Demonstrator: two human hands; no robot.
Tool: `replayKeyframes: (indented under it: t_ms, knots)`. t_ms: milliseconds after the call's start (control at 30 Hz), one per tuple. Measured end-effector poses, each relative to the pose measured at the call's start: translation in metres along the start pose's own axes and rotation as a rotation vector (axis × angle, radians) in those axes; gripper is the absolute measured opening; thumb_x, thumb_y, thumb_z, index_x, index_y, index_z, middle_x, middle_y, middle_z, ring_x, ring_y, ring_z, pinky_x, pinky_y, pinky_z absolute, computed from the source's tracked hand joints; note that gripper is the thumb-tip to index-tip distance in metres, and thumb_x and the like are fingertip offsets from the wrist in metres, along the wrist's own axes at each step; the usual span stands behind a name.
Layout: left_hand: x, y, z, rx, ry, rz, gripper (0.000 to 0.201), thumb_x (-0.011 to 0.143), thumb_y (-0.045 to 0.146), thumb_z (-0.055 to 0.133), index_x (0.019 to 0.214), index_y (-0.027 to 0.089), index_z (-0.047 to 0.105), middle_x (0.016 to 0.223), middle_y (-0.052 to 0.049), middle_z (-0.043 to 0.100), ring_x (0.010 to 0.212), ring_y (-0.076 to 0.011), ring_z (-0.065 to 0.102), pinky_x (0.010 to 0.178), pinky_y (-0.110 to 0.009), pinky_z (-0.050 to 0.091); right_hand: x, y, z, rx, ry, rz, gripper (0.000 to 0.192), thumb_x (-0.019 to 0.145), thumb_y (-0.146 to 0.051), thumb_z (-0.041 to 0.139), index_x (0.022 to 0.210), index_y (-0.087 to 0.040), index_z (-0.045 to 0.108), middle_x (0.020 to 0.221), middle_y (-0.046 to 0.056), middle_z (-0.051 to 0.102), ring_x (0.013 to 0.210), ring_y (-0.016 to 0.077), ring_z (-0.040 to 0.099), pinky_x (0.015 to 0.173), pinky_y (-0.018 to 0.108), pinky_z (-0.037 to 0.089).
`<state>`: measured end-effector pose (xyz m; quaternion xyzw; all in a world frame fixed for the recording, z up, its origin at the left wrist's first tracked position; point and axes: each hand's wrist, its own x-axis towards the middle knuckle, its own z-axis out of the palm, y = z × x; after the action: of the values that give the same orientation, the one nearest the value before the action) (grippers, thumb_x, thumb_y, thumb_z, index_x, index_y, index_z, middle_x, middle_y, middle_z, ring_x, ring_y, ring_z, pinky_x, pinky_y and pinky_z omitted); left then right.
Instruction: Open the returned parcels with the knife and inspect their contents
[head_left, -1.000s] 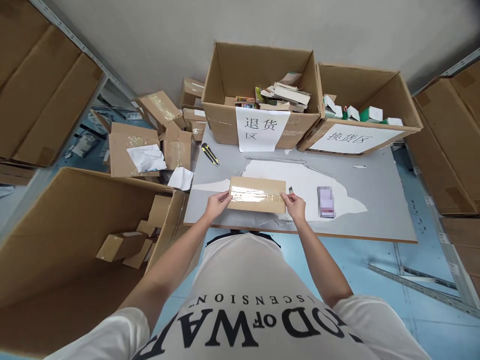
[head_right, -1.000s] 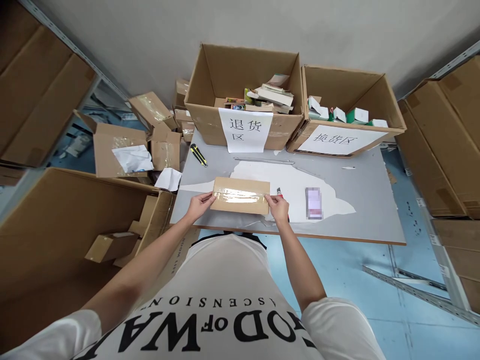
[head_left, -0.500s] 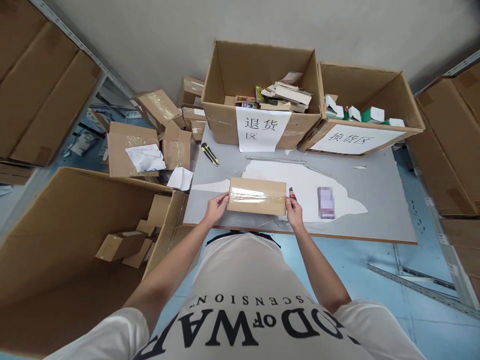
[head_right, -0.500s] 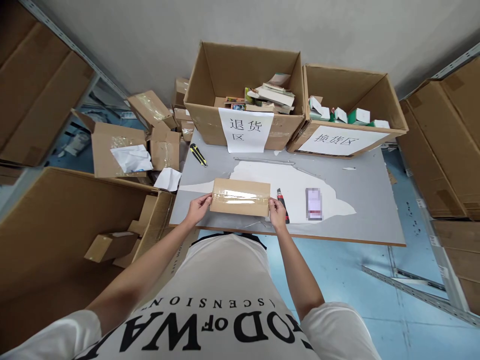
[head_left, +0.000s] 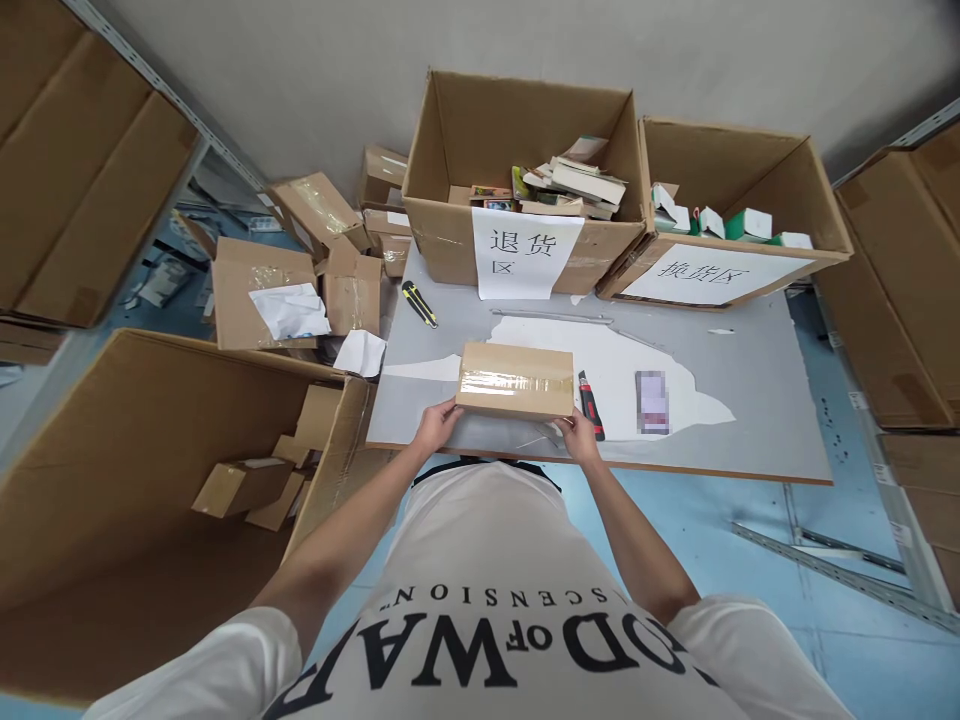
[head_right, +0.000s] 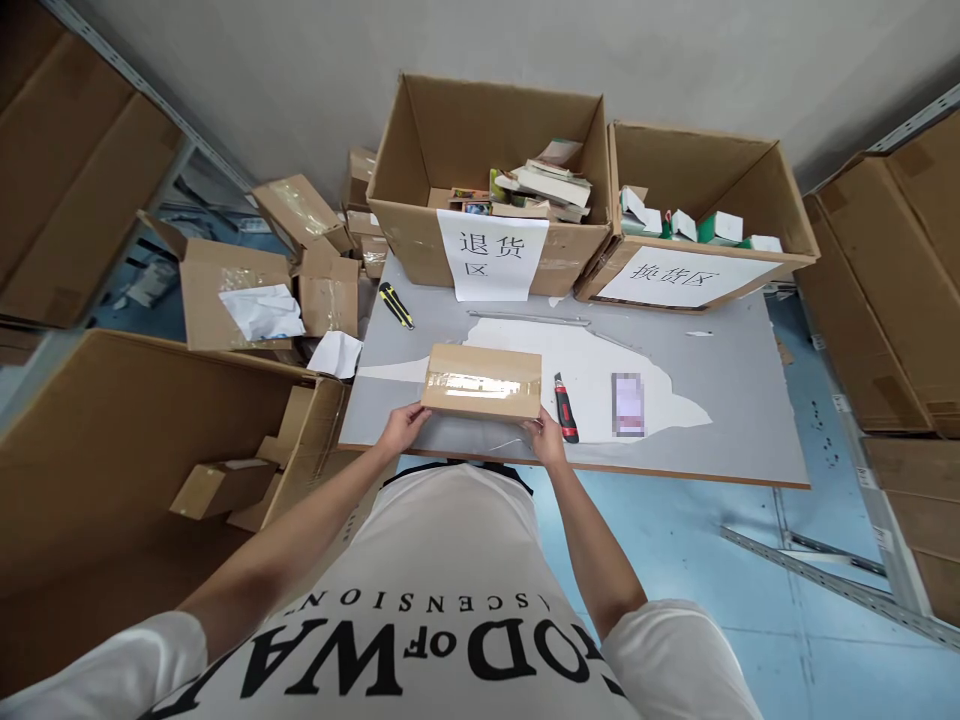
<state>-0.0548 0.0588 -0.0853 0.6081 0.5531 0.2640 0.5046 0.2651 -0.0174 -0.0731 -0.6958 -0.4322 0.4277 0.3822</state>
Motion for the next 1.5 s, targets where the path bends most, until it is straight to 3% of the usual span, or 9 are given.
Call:
replayKeyframes:
  t_ms: [167, 333, 500, 700, 800, 967, 1167, 1333, 1500]
  knots:
    - [0.015, 0.028, -0.011, 0.086, 0.141, 0.037, 0.041, 0.081, 0.048, 0.058, 0.108, 0.02, 0.072, 0.11, -0.003, 0.071, 0.102, -0.0277, 0.066, 0.093, -0.035, 0.049, 0.013, -0.019, -0.013, -0.056, 0.016, -0.041, 0.05, 0.08, -0.05, 0.057, 0.118, -0.019, 0.064, 0.108, 0.007, 0.072, 0.099, 0.0259, 0.067, 0.09, 0.039, 0.051]
    - [0.045, 0.05, -0.013, 0.154, 0.254, -0.026, 0.034, 0.08, 0.047, 0.059, 0.092, 0.021, 0.077, 0.092, -0.002, 0.076, 0.091, -0.0245, 0.069, 0.084, -0.03, 0.051, 0.034, -0.036, -0.016, -0.15, 0.112, 0.014, 0.057, 0.078, -0.062, 0.054, 0.107, -0.016, 0.071, 0.104, 0.011, 0.073, 0.098, 0.0283, 0.067, 0.087, 0.038, 0.051]
    - [0.073, 0.051, -0.013, 0.078, 0.187, -0.122, 0.032, 0.072, 0.045, 0.068, 0.087, 0.019, 0.077, 0.086, -0.006, 0.076, 0.089, -0.0279, 0.07, 0.082, -0.035, 0.052, 0.06, -0.042, -0.018, -0.271, 0.157, 0.065, 0.051, 0.075, -0.064, 0.057, 0.086, -0.018, 0.075, 0.079, 0.009, 0.075, 0.083, 0.0268, 0.068, 0.077, 0.036, 0.051]
    - [0.082, 0.034, -0.011, -0.11, 0.111, -0.17, 0.041, 0.058, 0.042, 0.08, 0.087, 0.013, 0.076, 0.094, -0.013, 0.074, 0.093, -0.0308, 0.069, 0.088, -0.041, 0.053, 0.077, -0.033, -0.021, -0.291, 0.11, 0.166, 0.048, 0.071, -0.065, 0.061, 0.066, -0.018, 0.07, 0.063, 0.007, 0.07, 0.07, 0.0239, 0.067, 0.07, 0.034, 0.052]
    - [0.079, 0.027, -0.01, -0.173, 0.092, -0.17, 0.051, 0.056, 0.046, 0.08, 0.092, 0.011, 0.074, 0.099, -0.014, 0.074, 0.096, -0.0304, 0.069, 0.091, -0.043, 0.052, 0.074, -0.022, -0.019, -0.195, 0.127, 0.158, 0.051, 0.07, -0.066, 0.06, 0.071, -0.016, 0.07, 0.069, 0.007, 0.071, 0.071, 0.0224, 0.067, 0.07, 0.034, 0.053]
    - [0.05, 0.013, -0.008, -0.257, 0.075, -0.172, 0.06, 0.063, 0.056, 0.07, 0.103, 0.01, 0.071, 0.107, -0.016, 0.071, 0.103, -0.0299, 0.067, 0.096, -0.047, 0.049, 0.046, 0.003, -0.018, -0.009, 0.137, 0.086, 0.051, 0.081, -0.053, 0.047, 0.106, -0.012, 0.066, 0.105, 0.013, 0.071, 0.089, 0.0216, 0.069, 0.083, 0.037, 0.054]
    - [0.004, -0.002, 0.006, -0.284, 0.041, -0.179, 0.058, 0.052, 0.045, 0.081, 0.101, 0.016, 0.072, 0.109, -0.011, 0.071, 0.115, -0.0319, 0.06, 0.104, -0.049, 0.042, 0.003, 0.022, -0.005, -0.082, -0.015, 0.088, 0.06, 0.068, -0.037, 0.064, 0.124, -0.018, 0.058, 0.114, 0.011, 0.069, 0.102, 0.0249, 0.065, 0.091, 0.043, 0.051]
    - [-0.003, 0.002, 0.014, -0.208, 0.051, -0.136, 0.044, 0.065, 0.048, 0.072, 0.099, 0.02, 0.073, 0.109, -0.006, 0.072, 0.114, -0.0306, 0.061, 0.106, -0.048, 0.039, -0.006, 0.009, 0.007, -0.088, 0.026, 0.094, 0.054, 0.075, -0.048, 0.057, 0.117, -0.015, 0.062, 0.104, 0.011, 0.073, 0.094, 0.0257, 0.067, 0.09, 0.043, 0.05]
    - [-0.007, 0.024, 0.003, -0.119, 0.155, -0.079, 0.042, 0.075, 0.046, 0.066, 0.107, 0.019, 0.072, 0.113, -0.007, 0.07, 0.111, -0.0295, 0.063, 0.102, -0.044, 0.045, -0.006, -0.013, -0.01, -0.18, 0.024, 0.013, 0.047, 0.08, -0.056, 0.053, 0.103, -0.019, 0.07, 0.097, 0.008, 0.074, 0.09, 0.0265, 0.068, 0.086, 0.04, 0.05]
